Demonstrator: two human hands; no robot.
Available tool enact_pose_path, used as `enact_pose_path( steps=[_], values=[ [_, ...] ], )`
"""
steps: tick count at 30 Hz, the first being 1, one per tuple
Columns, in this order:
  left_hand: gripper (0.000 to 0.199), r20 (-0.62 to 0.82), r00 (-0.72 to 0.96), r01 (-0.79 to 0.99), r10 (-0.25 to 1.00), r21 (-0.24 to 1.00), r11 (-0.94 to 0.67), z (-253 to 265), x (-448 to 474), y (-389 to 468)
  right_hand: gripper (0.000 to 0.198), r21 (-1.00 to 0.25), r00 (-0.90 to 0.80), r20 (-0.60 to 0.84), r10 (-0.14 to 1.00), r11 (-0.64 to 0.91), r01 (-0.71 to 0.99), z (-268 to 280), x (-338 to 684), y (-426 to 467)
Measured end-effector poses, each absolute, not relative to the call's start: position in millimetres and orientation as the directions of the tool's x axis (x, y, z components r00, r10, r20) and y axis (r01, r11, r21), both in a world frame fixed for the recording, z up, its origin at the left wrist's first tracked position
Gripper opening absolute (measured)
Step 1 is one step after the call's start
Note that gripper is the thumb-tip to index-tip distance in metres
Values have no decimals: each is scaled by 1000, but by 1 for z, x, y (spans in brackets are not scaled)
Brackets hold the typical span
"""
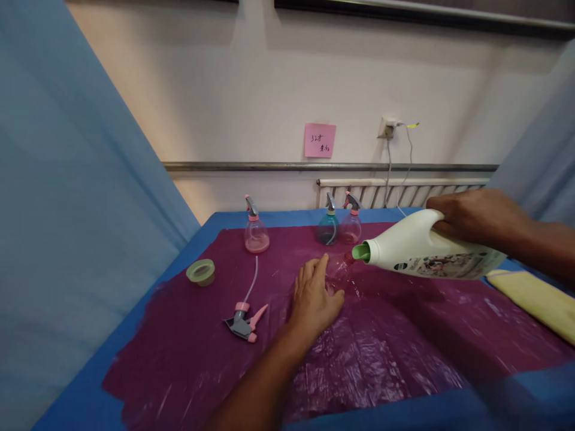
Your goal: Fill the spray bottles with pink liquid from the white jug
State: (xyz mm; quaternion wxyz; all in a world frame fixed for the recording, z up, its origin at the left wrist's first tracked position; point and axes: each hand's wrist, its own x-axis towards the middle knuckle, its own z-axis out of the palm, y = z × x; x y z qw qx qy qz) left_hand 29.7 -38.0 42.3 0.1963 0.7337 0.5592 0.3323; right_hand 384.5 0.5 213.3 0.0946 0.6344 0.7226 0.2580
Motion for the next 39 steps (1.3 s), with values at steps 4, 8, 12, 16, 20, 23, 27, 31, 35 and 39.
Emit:
enact_pose_path(
  steps=[4,8,12,16,20,23,27,31,35,39],
  values=[
    [88,269,160,696,950,652,-301,41,30,-38,29,498,-162,179,970,53,866,214,384,1],
    [87,277,160,703,947,642,-307,39,30,-37,28,493,-160,166,973,58,868,216,383,0],
    [87,273,160,704,949,642,-303,40,30,-37,31,506,-149,154,977,52,861,219,380,-2],
    [87,271,159,706,949,641,-301,41,30,-37,30,499,-146,144,979,56,865,220,380,-3],
    [88,281,163,699,946,643,-312,38,29,-37,30,511,-162,156,974,61,857,220,380,-2],
    [88,289,165,697,943,642,-319,37,29,-36,30,507,-178,161,971,74,859,222,379,-3],
    [88,277,160,701,947,643,-307,38,30,-36,27,492,-201,185,962,86,866,223,378,-3],
    [88,279,160,697,947,647,-309,38,30,-36,26,485,-205,183,961,93,869,223,379,-3],
    [89,273,160,700,949,646,-304,39,30,-36,25,477,-184,191,964,72,876,224,378,-3],
    [88,276,167,692,947,651,-312,40,29,-37,24,482,-194,212,958,70,874,225,379,-2]
  ],
)
